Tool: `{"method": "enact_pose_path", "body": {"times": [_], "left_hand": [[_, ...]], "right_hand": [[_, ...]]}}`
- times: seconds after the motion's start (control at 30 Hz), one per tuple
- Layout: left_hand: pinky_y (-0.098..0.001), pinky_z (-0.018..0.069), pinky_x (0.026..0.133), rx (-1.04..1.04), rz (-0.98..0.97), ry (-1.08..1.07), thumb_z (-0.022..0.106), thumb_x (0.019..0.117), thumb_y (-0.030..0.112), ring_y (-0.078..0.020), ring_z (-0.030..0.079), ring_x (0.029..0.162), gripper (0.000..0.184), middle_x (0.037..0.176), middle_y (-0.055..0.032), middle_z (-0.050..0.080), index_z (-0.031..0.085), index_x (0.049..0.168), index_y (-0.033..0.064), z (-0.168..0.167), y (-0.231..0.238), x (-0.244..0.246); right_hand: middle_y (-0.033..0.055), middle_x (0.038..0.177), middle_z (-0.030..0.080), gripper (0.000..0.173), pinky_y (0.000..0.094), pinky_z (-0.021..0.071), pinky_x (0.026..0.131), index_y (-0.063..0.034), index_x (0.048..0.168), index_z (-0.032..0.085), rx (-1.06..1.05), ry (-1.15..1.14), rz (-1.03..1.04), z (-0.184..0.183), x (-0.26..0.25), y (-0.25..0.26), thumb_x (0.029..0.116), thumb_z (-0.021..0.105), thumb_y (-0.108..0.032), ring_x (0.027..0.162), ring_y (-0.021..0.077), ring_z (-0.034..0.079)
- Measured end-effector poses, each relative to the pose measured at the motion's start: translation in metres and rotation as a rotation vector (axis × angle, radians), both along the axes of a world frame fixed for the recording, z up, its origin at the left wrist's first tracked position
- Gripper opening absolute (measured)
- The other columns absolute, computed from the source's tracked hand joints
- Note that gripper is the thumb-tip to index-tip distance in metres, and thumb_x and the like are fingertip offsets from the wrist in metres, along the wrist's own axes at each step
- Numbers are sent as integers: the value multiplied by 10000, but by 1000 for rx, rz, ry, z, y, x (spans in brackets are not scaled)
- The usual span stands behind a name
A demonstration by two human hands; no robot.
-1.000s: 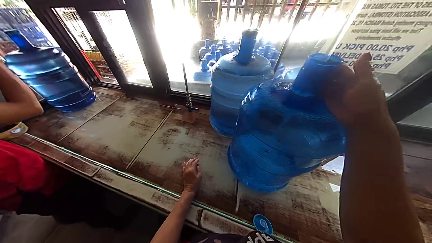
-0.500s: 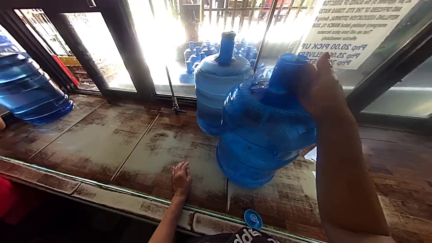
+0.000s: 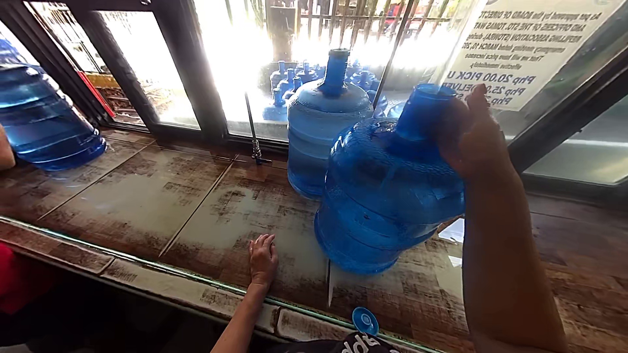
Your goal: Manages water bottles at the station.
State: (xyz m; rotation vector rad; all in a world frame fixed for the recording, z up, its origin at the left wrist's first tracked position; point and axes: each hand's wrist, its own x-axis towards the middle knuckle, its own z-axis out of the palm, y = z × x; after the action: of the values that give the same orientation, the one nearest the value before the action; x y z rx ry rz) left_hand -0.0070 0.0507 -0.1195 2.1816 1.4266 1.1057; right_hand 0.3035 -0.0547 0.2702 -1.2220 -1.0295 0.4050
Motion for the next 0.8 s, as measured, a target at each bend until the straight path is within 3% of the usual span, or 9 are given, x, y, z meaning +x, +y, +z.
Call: {"method": "enact_pose_path", "body": {"times": [0.1,0.23,0.6,0.7,0.8], "left_hand": [[-653,338,1154,-23,-2,5,539,949,27,-460,599,1277,316,1295,-232,681,743,1188,-2,1,-1,0],[-657,348,1144,-13,4,-7,539,945,29,-446,610,1268,316,1283,-224,689,748,1181,7,1,-1,0],[-659,350,1140,-8,2,-26,540,940,28,-449,612,1262,318,1277,-224,691,747,1181,6,2,0,0],[-650,352,1143,-18,5,-26,540,942,24,-446,615,1259,319,1284,-224,688,748,1183,10,4,0,1],[-650,355,1141,-20,7,-33,538,943,25,-447,615,1259,319,1284,-224,688,747,1184,9,4,1,0]], "right_hand": [[14,1249,599,619,253,476,1003,-70,1417,438,16,-26,15,0,-1,0,1109,45,-435,1147,53,586],[20,1329,584,618,256,479,1002,-110,1530,327,-5,-63,9,-2,3,1,1105,38,-453,1160,58,595],[-1,1268,611,578,252,504,963,-163,1532,302,-12,-108,8,-2,5,2,1105,36,-446,1104,47,621],[14,1330,578,570,265,480,996,-158,1536,294,-23,-128,6,-2,0,-1,1109,32,-430,1146,56,602],[-14,1309,589,561,244,494,980,-171,1517,307,-18,-141,6,-3,0,-2,1107,36,-440,1130,36,609]]}}
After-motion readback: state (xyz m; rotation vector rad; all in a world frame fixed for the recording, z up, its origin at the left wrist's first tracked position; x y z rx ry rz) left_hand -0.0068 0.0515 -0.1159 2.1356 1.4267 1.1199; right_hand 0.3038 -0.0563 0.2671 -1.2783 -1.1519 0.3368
